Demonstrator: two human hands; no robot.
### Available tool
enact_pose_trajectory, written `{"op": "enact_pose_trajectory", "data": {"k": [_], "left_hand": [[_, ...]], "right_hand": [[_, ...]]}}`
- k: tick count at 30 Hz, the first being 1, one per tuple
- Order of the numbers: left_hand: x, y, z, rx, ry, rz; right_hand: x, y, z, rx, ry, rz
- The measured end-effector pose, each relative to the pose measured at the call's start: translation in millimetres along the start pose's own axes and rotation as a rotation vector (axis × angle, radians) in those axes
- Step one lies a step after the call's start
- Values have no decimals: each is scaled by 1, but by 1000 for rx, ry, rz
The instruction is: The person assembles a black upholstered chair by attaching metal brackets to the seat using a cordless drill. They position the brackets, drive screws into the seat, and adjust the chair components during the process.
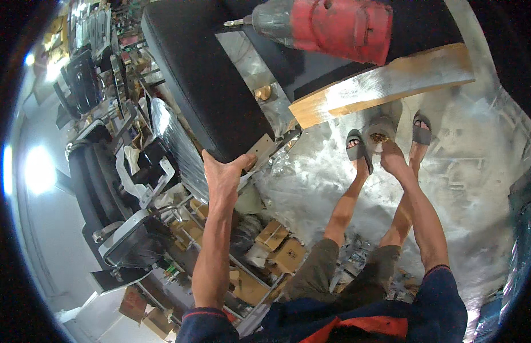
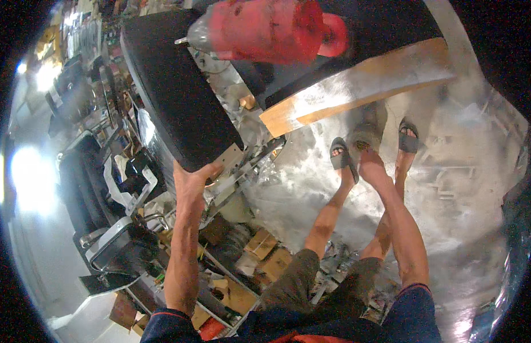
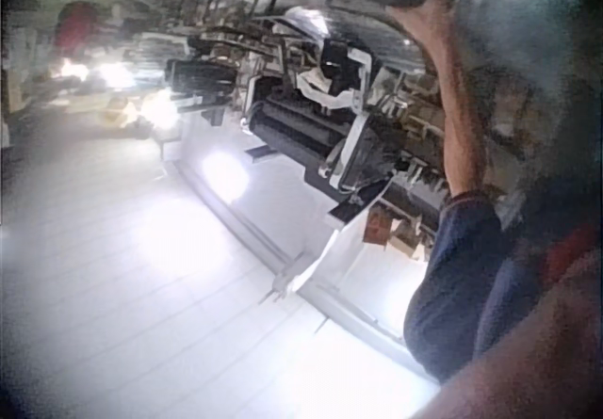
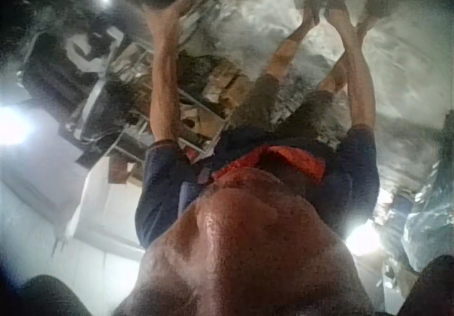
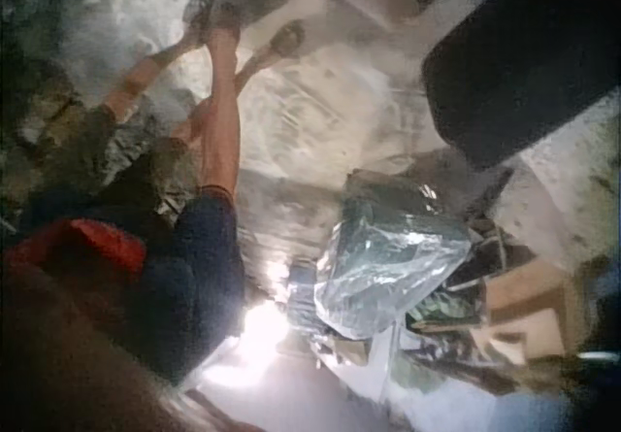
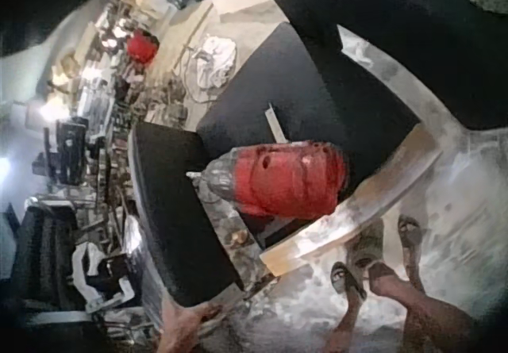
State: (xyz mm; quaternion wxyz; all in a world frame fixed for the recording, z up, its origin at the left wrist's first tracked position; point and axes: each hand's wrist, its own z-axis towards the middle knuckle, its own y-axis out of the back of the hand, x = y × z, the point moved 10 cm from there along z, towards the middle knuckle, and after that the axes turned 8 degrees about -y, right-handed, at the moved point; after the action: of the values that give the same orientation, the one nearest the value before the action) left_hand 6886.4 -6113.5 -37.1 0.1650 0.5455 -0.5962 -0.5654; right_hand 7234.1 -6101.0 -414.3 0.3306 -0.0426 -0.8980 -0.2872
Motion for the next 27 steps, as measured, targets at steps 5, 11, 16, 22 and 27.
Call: {"op": "enact_pose_trajectory", "data": {"k": [5,11,16,22,27], "left_hand": [[-10,-5,-4,25,50,26],[-12,-9,-5,12,23,-35],[-9,-9,-5,16,30,-20],[-12,-12,-7,60,10,43],[-8,-11,-7,56,26,78]], "right_hand": [[-88,-113,39,-58,-57,-159],[-68,-151,53,-32,67,-520],[-82,-177,84,16,-47,-601],[-127,-208,108,-21,-250,-262],[-146,-236,129,-127,-193,-261]]}}
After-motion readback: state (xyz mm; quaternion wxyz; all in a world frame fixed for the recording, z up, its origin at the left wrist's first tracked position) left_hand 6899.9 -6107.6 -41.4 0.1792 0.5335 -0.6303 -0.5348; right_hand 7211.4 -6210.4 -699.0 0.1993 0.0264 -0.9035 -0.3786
